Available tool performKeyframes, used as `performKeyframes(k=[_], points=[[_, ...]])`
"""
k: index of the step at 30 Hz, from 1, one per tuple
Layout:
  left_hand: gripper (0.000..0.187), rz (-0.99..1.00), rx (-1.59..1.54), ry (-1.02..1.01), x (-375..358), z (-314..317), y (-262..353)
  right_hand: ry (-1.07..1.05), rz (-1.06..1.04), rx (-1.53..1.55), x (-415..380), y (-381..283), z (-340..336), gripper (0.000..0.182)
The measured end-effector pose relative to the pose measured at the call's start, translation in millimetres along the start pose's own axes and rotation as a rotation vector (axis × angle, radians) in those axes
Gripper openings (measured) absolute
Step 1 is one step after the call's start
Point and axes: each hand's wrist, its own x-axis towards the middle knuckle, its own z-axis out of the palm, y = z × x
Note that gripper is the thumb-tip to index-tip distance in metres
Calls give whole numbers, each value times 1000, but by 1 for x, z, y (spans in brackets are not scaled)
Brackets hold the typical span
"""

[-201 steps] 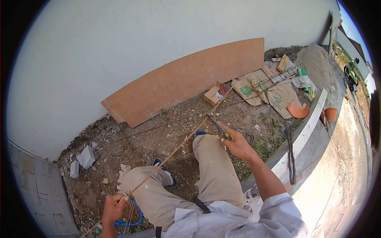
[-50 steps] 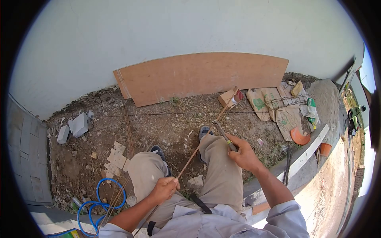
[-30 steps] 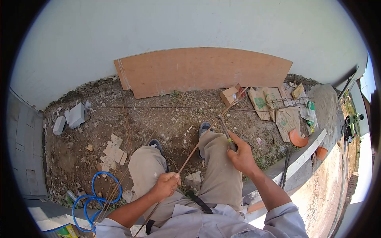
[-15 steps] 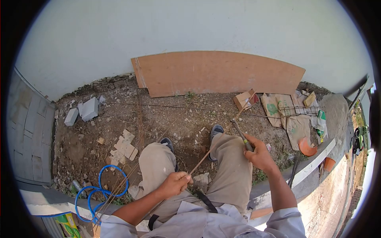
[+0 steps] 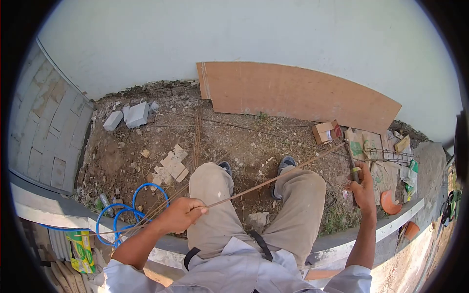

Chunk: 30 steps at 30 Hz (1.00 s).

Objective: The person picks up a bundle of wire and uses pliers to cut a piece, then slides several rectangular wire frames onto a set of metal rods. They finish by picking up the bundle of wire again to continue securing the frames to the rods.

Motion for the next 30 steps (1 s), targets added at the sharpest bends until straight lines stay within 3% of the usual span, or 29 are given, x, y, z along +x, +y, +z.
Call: performKeyframes(k=[4,7,10,13,15,18,20,22,26,28,30], points=[[24,125,112,8,-3,-28,5,39,40,116,-7,6,4,68],[22,-23,58,-20,-12,-62,-5,241,134,222,-4,15,-7,72],[21,-65,91,130,-12,-93,-13,361,136,130,-9,36,-44,68],[19,0,181,327,-4,-114,-41,342,151,-121,-31,68,-58,66],[18,-38,191,344,16,-123,-65,324,132,-288,-55,103,-59,67],[19,15,295,388,60,-119,-130,340,149,-487,-104,143,-45,72],[20,14,324,379,94,-113,-175,339,24,-567,-138,192,-42,74],[22,-37,370,357,117,-104,-196,288,283,-664,-172,142,-14,73],[23,-89,428,322,163,-78,-232,331,325,-754,-234,189,-12,72],[24,-132,419,333,200,-58,-285,381,291,-806,-260,210,-11,73],[26,-169,381,342,217,-40,-302,367,398,-770,-273,205,-5,74]])
